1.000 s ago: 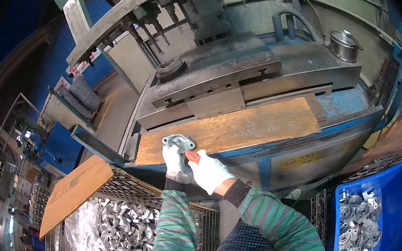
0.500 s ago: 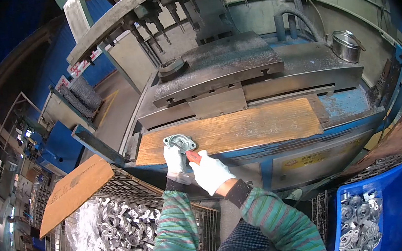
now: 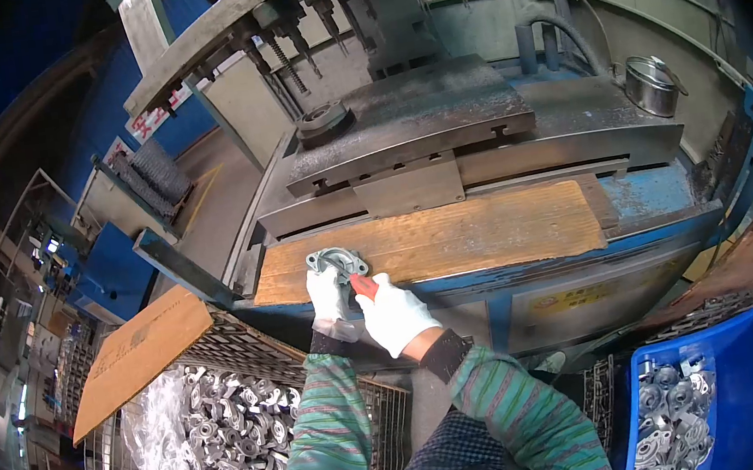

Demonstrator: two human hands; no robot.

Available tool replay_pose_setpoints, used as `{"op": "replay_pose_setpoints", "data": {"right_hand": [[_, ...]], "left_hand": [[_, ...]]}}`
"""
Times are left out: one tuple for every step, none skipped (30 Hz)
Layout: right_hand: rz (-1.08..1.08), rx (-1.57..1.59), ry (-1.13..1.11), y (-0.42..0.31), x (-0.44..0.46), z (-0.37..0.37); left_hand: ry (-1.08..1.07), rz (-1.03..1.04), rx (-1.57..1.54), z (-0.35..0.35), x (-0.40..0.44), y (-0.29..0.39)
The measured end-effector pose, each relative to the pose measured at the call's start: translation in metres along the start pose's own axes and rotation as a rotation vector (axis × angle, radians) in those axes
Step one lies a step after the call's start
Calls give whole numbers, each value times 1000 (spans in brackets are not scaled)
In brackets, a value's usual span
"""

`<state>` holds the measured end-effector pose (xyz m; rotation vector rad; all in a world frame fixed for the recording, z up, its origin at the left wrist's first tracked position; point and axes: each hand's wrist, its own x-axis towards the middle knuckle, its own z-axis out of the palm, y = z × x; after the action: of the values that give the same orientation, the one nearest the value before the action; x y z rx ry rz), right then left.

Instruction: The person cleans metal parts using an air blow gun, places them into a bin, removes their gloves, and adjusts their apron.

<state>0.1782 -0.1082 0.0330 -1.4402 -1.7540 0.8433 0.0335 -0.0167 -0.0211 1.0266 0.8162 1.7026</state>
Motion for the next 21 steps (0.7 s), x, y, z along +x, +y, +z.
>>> {"op": "replay_pose_setpoints", "data": {"right_hand": [[0, 0, -1, 2, 2, 1], [-4, -7, -9, 4, 5, 1], [-7, -14, -17, 5, 7, 1], [-8, -14, -17, 4, 8, 1], [-3, -16, -17, 3, 9, 0], [3, -19, -17, 3, 10, 0], [2, -19, -17, 2, 10, -1], [3, -18, -20, 3, 10, -1], [4, -17, -23, 2, 10, -1], [4, -17, -24, 1, 8, -2], [7, -24, -31, -1, 5, -3], [11, -31, -38, -3, 1, -4], [11, -32, -39, -4, -3, -5], [5, -32, -53, -4, -7, -5], [0, -33, -67, -3, -10, -4], [2, -34, -69, -1, -12, -3], [-24, -26, -61, 1, -14, -1], [-50, -18, -53, 2, -14, 0], [-50, -18, -54, 1, -15, -1], [-48, -23, -49, 0, -15, -1], [-46, -29, -43, 0, -15, -2]], "left_hand": [[13, -8, -9, 0, 0, 0], [13, -8, -9, -4, 3, -5], [25, -13, -8, -10, 7, -12], [37, -17, -6, -16, 11, -19], [38, -17, -6, -14, 9, -16], [42, -38, -11, -11, 6, -12], [47, -60, -16, -8, 5, -9], [48, -60, -17, -9, 5, -11], [57, -34, -9, -10, 6, -12], [67, -9, -1, -11, 7, -13], [68, -9, -1, -8, 6, -11], [68, -28, -19, -6, 5, -8], [69, -46, -37, -3, 4, -6], [70, -46, -38, 1, 2, -1], [32, -36, -19, 6, 0, 6], [-7, -26, 0, 9, -2, 9], [-6, -28, 0, 9, -2, 8], [-1, -17, -9, 9, -2, 8], [4, -6, -17, 9, -2, 7], [4, -6, -17, 10, -2, 8], [12, -15, -22, 10, -3, 9]]}}
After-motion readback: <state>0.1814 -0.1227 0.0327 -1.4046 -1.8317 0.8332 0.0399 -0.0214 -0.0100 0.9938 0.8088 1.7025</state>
